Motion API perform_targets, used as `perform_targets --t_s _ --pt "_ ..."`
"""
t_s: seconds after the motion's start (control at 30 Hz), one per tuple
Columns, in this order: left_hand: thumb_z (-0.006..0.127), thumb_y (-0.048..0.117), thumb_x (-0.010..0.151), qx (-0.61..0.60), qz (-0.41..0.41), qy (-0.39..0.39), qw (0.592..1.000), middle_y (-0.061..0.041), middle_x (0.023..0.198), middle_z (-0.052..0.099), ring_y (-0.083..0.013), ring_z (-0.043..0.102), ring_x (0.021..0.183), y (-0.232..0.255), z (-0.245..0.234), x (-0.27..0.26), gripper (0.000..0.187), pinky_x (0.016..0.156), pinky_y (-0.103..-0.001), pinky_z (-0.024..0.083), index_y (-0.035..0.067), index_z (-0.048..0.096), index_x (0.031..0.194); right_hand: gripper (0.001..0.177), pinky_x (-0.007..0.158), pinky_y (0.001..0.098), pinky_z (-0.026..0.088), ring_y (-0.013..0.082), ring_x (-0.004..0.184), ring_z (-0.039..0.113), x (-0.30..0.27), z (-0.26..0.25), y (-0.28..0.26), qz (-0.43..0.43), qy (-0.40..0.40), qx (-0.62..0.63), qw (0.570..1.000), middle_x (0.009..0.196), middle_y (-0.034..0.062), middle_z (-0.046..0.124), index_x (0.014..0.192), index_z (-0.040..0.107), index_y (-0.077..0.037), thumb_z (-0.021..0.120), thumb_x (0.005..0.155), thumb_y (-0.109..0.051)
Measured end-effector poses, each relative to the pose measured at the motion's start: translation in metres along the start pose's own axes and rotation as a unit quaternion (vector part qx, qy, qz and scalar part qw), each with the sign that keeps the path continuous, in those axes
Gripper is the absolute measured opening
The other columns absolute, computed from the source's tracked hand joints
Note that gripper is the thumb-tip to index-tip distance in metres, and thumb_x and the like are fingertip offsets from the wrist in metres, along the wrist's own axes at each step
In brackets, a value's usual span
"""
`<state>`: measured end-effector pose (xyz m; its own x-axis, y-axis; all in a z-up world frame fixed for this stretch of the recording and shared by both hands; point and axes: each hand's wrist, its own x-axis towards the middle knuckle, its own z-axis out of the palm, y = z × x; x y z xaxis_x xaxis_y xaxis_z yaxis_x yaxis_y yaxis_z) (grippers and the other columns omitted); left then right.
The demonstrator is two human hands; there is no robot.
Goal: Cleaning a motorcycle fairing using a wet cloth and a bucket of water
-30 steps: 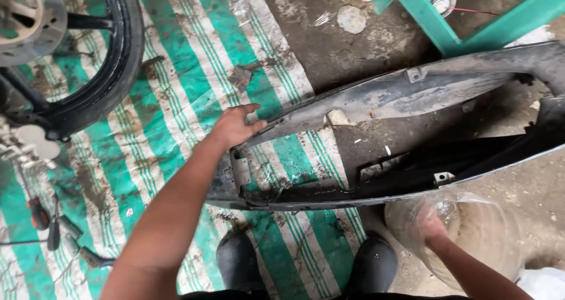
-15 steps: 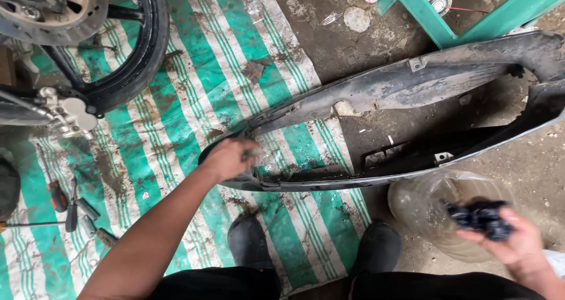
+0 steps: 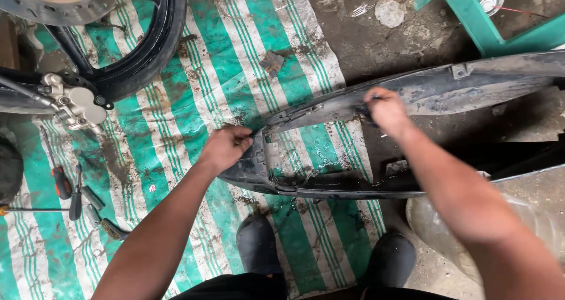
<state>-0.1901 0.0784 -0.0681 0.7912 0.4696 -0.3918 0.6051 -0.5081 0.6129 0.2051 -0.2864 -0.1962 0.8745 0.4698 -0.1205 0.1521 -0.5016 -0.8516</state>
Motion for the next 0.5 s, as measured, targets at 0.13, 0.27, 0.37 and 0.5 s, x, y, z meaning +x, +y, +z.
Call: perform_targets --t_s 0.13,0.27,0.37,0.5 --pt "0.078 0.03 0.098 0.016 0.053 0.011 0.998 -0.003 0.117 0.087 -0.0278 0.081 0.114 0.004 0.013 -0.002 0.03 0.102 -0.05 0.064 0.023 0.085 0.126 0.035 0.095 0.0396 0.055 0.0229 0.101 0.072 -0.023 0.006 -0.025 -0.078 -0.02 0.061 0.995 0.096 0.0043 0.076 0.103 0.079 -0.019 0.061 0.082 0.001" --pt "0.078 0.027 0.099 0.033 0.086 0.045 0.995 -0.002 0.115 0.087 -0.0314 0.08 0.117 0.003 0.02 -0.001 0.025 0.104 -0.05 0.063 0.024 0.087 0.121 0.05 0.104 0.0468 0.051 0.0305 0.114 0.069 -0.091 -0.099 -0.044 -0.025 -0.091 -0.019 0.995 0.113 0.0136 0.074 0.125 0.08 -0.016 0.071 0.079 0.002" --pt "0.075 0.03 0.1 0.038 0.082 0.053 0.995 -0.003 0.121 0.085 -0.0343 0.078 0.12 0.008 0.023 0.003 0.027 0.105 -0.052 0.063 0.026 0.086 0.125 0.064 0.109 0.054 0.05 0.0392 0.123 0.07 -0.15 -0.177 -0.11 0.061 -0.146 -0.092 0.983 0.123 0.0244 0.076 0.144 0.077 -0.013 0.08 0.081 0.0" --pt "0.073 0.031 0.1 0.049 0.068 0.044 0.996 -0.003 0.126 0.084 -0.0348 0.076 0.123 0.028 0.025 -0.011 0.028 0.106 -0.053 0.062 0.03 0.085 0.125 0.068 0.114 0.0567 0.052 0.038 0.124 0.072 -0.245 -0.274 -0.09 0.08 -0.166 -0.121 0.975 0.123 0.0297 0.081 0.143 0.079 -0.003 0.089 0.075 0.005"
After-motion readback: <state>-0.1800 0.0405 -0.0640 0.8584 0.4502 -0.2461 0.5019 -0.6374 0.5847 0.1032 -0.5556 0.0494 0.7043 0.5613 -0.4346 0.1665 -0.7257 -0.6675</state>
